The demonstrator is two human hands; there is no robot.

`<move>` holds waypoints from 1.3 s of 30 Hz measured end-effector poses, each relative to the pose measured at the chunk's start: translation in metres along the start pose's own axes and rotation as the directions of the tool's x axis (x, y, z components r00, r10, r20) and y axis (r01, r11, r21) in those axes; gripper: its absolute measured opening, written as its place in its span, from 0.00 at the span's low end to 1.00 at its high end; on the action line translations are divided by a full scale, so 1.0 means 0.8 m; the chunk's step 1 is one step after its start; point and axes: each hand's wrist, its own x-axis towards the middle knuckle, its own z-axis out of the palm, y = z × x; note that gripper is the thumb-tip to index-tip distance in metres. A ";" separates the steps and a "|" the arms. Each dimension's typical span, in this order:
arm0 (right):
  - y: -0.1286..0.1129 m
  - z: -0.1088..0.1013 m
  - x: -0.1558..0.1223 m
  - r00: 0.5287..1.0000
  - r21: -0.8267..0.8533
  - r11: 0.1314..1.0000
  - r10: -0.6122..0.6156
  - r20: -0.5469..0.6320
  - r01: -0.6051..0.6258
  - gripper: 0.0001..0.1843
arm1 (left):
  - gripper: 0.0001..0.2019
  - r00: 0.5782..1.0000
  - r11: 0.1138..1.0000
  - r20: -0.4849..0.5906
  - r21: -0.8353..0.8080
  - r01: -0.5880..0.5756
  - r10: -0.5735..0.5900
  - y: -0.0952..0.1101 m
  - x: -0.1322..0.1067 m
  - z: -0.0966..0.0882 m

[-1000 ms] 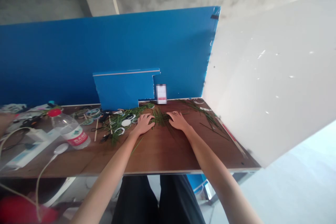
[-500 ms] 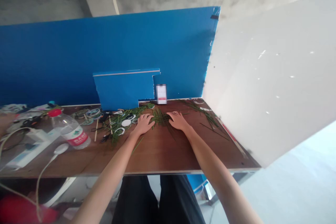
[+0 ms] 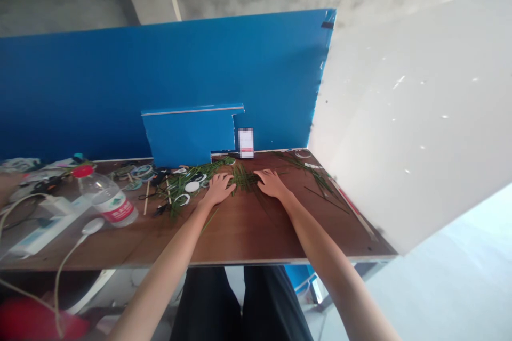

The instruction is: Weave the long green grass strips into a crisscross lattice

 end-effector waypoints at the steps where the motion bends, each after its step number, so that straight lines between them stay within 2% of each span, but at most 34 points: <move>1: 0.000 0.000 0.000 1.000 0.001 1.000 0.001 0.000 -0.001 0.29 | 0.21 1.000 1.000 0.000 -0.001 -0.003 0.003 0.001 0.000 -0.001; 14: -0.005 -0.004 0.000 1.000 0.003 1.000 0.005 0.008 -0.005 0.29 | 0.23 0.989 0.990 -0.050 0.046 -0.136 0.138 0.008 -0.002 -0.003; 24: -0.003 -0.003 0.001 1.000 -0.006 1.000 -0.001 0.005 0.001 0.30 | 0.26 0.992 0.993 -0.049 0.026 -0.118 0.119 0.024 0.000 0.000; 39: 0.005 0.005 0.002 0.999 0.007 1.000 -0.028 -0.023 0.029 0.29 | 0.24 0.993 0.993 -0.004 -0.020 -0.118 0.118 0.023 -0.002 -0.003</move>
